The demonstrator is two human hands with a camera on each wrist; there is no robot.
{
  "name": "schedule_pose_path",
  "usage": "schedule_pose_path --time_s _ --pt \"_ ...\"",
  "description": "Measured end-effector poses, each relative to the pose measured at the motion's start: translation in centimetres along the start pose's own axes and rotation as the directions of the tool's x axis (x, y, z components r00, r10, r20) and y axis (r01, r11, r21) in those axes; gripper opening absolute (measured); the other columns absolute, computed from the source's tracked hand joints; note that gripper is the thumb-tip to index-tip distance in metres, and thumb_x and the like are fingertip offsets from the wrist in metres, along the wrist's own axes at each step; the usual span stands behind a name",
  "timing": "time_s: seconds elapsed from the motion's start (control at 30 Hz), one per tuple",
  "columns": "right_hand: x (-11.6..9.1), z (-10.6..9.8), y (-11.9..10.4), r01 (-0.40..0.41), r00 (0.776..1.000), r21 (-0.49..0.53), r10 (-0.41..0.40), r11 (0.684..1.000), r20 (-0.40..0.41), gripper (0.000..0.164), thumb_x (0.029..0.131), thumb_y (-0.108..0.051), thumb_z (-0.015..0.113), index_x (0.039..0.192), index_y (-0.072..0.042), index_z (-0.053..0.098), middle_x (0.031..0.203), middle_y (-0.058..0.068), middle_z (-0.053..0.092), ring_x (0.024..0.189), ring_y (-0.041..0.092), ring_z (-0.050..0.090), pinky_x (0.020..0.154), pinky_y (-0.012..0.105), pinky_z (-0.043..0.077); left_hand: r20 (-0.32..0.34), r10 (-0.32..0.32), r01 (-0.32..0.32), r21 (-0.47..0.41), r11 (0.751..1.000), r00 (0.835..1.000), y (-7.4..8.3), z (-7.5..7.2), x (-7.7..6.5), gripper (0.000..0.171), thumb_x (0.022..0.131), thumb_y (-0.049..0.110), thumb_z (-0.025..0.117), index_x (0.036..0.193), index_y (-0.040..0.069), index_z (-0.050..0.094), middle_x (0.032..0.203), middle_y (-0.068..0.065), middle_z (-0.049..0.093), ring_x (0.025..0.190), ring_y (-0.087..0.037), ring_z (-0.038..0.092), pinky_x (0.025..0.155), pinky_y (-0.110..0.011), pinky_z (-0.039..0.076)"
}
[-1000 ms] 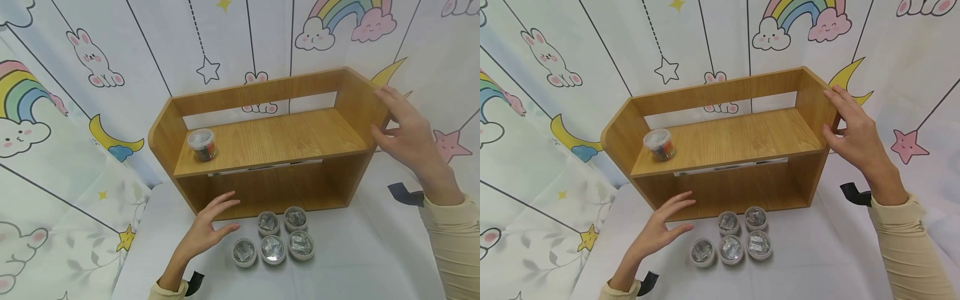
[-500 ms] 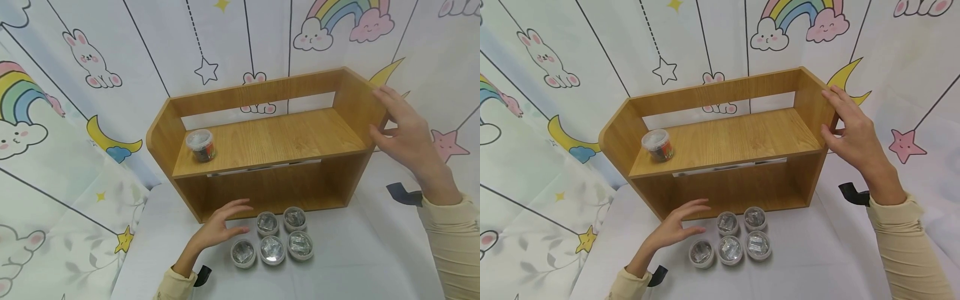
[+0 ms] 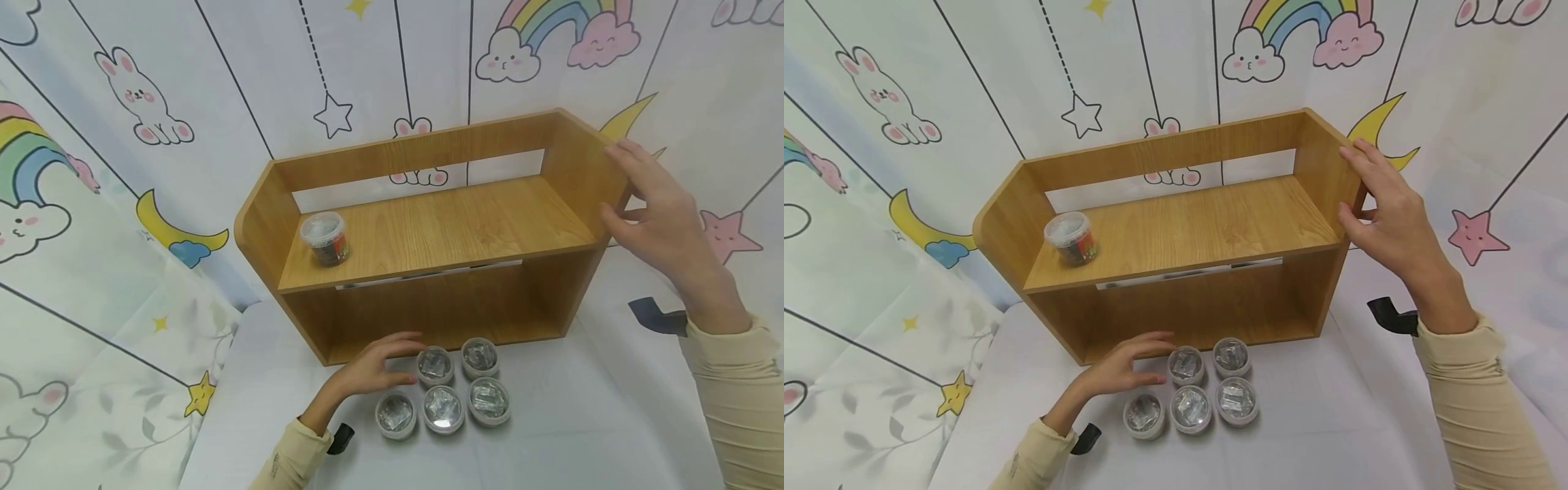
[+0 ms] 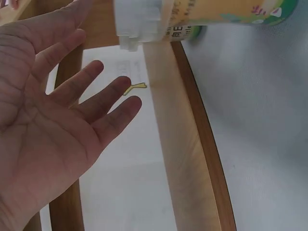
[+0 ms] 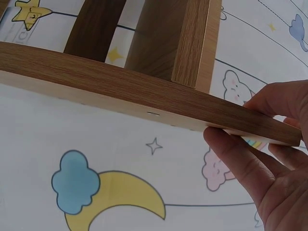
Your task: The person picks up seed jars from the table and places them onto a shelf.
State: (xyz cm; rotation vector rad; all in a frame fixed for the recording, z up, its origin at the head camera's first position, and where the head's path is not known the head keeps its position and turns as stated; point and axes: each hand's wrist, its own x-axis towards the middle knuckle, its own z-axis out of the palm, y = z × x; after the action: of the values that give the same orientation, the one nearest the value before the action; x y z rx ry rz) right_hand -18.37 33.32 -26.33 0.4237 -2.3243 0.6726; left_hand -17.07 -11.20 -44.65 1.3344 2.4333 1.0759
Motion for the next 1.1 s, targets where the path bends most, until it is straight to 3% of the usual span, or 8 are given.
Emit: schedule_pose_path --time_s 0.2,0.33,0.43,0.87,1.1 --pt "0.1 0.1 -0.1 -0.007 1.0 0.006 0.007 1.0 0.008 0.086 0.08 0.013 0.07 0.153 -0.02 0.038 0.158 -0.006 0.031 0.133 0.03 0.046 0.073 -0.004 0.031 0.089 -0.023 0.026 -0.03 0.999 0.996 -0.6 0.3 0.7 0.052 0.087 0.02 0.078 0.136 0.011 0.059 0.151 -0.01 0.043 0.139 -0.023 0.038 0.109 -0.046 0.038" --pt "0.0 0.1 -0.1 0.011 1.0 -0.001 -0.011 1.0 -0.005 0.089 0.078 0.014 0.071 0.153 -0.02 0.038 0.158 -0.006 0.032 0.133 0.022 0.046 0.073 -0.003 0.032 0.136 -0.02 0.022 -0.016 1.0 0.991 -0.7 0.6 1.2 0.052 0.086 0.019 0.078 0.134 0.011 0.06 0.151 -0.015 0.042 0.14 -0.024 0.037 0.11 -0.045 0.035" --pt "0.0 0.1 0.0 0.031 0.999 -0.009 -0.031 0.999 -0.015 0.09 0.077 0.015 0.072 0.153 -0.02 0.039 0.157 -0.006 0.033 0.131 0.017 0.046 0.073 -0.003 0.033 0.149 -0.017 0.017 0.005 1.0 0.989 -0.8 0.8 1.4 0.051 0.087 0.02 0.078 0.133 0.012 0.061 0.15 -0.015 0.043 0.14 -0.025 0.037 0.11 -0.045 0.035" --pt "0.0 0.2 -0.1 0.036 0.999 -0.01 -0.036 0.999 -0.014 0.09 0.077 0.015 0.072 0.153 -0.02 0.039 0.157 -0.005 0.034 0.131 0.022 0.047 0.073 -0.003 0.033 0.168 -0.028 0.029 -0.003 1.0 0.985 -1.6 1.6 2.0 0.048 0.084 0.019 0.081 0.129 0.016 0.065 0.146 -0.007 0.049 0.137 -0.022 0.042 0.108 -0.039 0.039" --pt "0.0 0.2 0.0 0.038 0.999 -0.009 -0.038 0.999 -0.026 0.089 0.076 0.016 0.072 0.152 -0.02 0.041 0.156 -0.006 0.035 0.126 -0.004 0.043 0.073 -0.003 0.034 0.157 -0.032 0.033 -0.005 0.999 0.987 -1.8 1.8 2.3 0.049 0.081 0.018 0.083 0.127 0.016 0.066 0.142 -0.005 0.052 0.134 -0.02 0.045 0.106 -0.036 0.041"
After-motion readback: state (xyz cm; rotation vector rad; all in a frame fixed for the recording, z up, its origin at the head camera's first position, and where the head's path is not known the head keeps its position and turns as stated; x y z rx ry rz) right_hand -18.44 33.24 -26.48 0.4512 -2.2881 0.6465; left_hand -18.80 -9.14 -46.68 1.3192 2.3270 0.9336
